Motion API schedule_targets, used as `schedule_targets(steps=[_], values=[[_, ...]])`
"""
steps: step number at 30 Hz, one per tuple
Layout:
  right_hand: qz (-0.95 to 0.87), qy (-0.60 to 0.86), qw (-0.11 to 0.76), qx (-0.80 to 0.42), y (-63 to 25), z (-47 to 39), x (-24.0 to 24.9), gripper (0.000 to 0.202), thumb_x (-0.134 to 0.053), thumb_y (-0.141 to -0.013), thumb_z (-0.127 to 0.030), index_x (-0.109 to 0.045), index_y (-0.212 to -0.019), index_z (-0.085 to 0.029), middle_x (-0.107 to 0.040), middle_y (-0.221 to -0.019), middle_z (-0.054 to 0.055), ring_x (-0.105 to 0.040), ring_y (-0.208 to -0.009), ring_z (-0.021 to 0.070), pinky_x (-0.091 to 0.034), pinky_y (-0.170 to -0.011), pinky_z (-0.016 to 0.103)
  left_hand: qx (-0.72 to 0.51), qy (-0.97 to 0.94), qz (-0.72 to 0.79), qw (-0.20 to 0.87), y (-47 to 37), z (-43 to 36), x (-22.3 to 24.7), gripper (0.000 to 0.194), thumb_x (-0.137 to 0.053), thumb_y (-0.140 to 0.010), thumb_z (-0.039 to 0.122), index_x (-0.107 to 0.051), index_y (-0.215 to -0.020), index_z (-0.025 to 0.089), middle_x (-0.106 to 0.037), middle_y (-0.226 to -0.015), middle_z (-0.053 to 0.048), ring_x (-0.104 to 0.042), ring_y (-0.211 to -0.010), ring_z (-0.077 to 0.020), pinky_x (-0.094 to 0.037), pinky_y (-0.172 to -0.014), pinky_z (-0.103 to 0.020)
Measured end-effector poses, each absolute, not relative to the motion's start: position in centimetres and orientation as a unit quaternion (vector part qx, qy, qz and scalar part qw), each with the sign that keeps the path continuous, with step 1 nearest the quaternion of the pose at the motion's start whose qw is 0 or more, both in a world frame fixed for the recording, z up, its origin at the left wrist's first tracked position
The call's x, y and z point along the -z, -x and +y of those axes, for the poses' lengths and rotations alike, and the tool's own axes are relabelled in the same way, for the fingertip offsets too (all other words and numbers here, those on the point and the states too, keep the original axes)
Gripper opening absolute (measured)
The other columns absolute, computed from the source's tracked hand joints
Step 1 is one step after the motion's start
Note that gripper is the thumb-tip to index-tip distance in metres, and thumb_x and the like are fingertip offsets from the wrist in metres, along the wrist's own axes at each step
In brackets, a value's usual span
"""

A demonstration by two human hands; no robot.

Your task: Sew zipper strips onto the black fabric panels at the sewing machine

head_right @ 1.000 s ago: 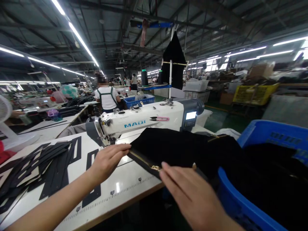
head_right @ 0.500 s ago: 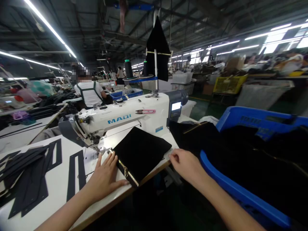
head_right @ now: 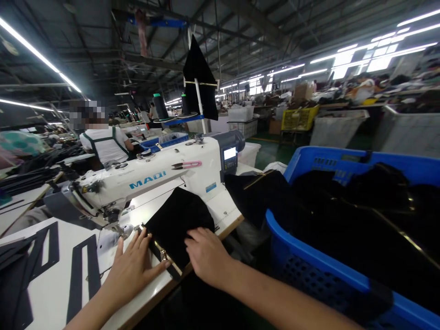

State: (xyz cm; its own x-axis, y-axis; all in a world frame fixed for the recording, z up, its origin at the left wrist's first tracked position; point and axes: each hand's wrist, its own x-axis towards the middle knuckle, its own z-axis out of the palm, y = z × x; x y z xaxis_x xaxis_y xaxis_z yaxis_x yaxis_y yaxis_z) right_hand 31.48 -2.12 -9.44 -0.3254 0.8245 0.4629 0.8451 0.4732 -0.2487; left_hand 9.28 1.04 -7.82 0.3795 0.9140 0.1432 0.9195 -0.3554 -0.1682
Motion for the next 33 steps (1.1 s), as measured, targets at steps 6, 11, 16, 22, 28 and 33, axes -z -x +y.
schedule_targets(steps=[6,11,16,22,28,33], values=[[-0.771,0.605,0.196,0.027,-34.4,-1.6,10.0,0.025,-0.047,-0.087,-0.021,-0.062,-0.069,-0.012,-0.06,-0.072,0.009,-0.057,-0.076,0.022,-0.043,-0.071,0.032,0.007,0.832,-0.551,0.063,-7.9,1.4,6.8,0.088,-0.04,-0.071,0.075,-0.048,-0.125,0.006,-0.04,-0.135,-0.025,-0.027,-0.129,-0.0421,-0.015,-0.102,-0.063],[-0.726,0.635,0.264,0.02,-36.7,-2.9,8.2,0.034,-0.04,-0.09,-0.028,-0.056,-0.062,-0.018,-0.057,-0.065,0.003,-0.056,-0.066,0.0163,-0.037,-0.062,0.026,0.009,0.836,-0.547,0.033,-8.1,1.0,6.2,0.086,-0.036,-0.075,0.074,-0.047,-0.125,0.005,-0.036,-0.137,-0.025,-0.024,-0.13,-0.041,-0.012,-0.102,-0.064],[-0.627,0.722,0.272,-0.109,-39.9,2.4,5.6,0.029,-0.047,-0.085,-0.038,-0.057,-0.067,-0.018,-0.061,-0.076,0.006,-0.056,-0.073,0.0202,-0.035,-0.062,0.028,0.008,0.808,-0.587,0.046,-9.0,0.6,6.2,0.099,-0.04,-0.066,0.08,-0.047,-0.123,0.0,-0.036,-0.134,-0.031,-0.024,-0.129,-0.0438,-0.007,-0.103,-0.064],[-0.605,0.675,0.222,-0.358,-36.2,8.9,6.2,0.043,-0.047,-0.085,-0.047,-0.056,-0.058,-0.015,-0.053,-0.048,0.002,-0.048,-0.043,0.0111,-0.035,-0.046,0.023,-0.02,0.823,-0.566,-0.041,-6.4,0.9,5.7,0.111,-0.047,-0.06,0.081,-0.026,-0.138,0.004,-0.019,-0.143,-0.027,-0.012,-0.133,-0.0402,-0.008,-0.104,-0.063],[-0.58,0.629,0.284,-0.433,-32.2,8.8,6.8,0.026,-0.059,-0.078,-0.036,-0.054,-0.062,-0.016,-0.05,-0.047,-0.002,-0.045,-0.042,0.0094,-0.035,-0.042,0.021,-0.012,0.823,-0.565,-0.051,-4.7,0.5,5.9,0.116,-0.047,-0.057,0.083,-0.021,-0.14,0.006,-0.017,-0.144,-0.024,-0.011,-0.134,-0.0382,-0.004,-0.105,-0.061],[-0.591,0.619,0.295,-0.424,-31.5,9.9,6.5,0.028,-0.054,-0.08,-0.038,-0.055,-0.062,-0.016,-0.056,-0.053,0.002,-0.052,-0.05,0.0135,-0.04,-0.048,0.023,-0.006,0.831,-0.555,-0.05,-4.5,0.4,5.7,0.112,-0.048,-0.056,0.083,-0.026,-0.139,0.01,-0.024,-0.143,-0.023,-0.018,-0.133,-0.0385,-0.007,-0.105,-0.062]])
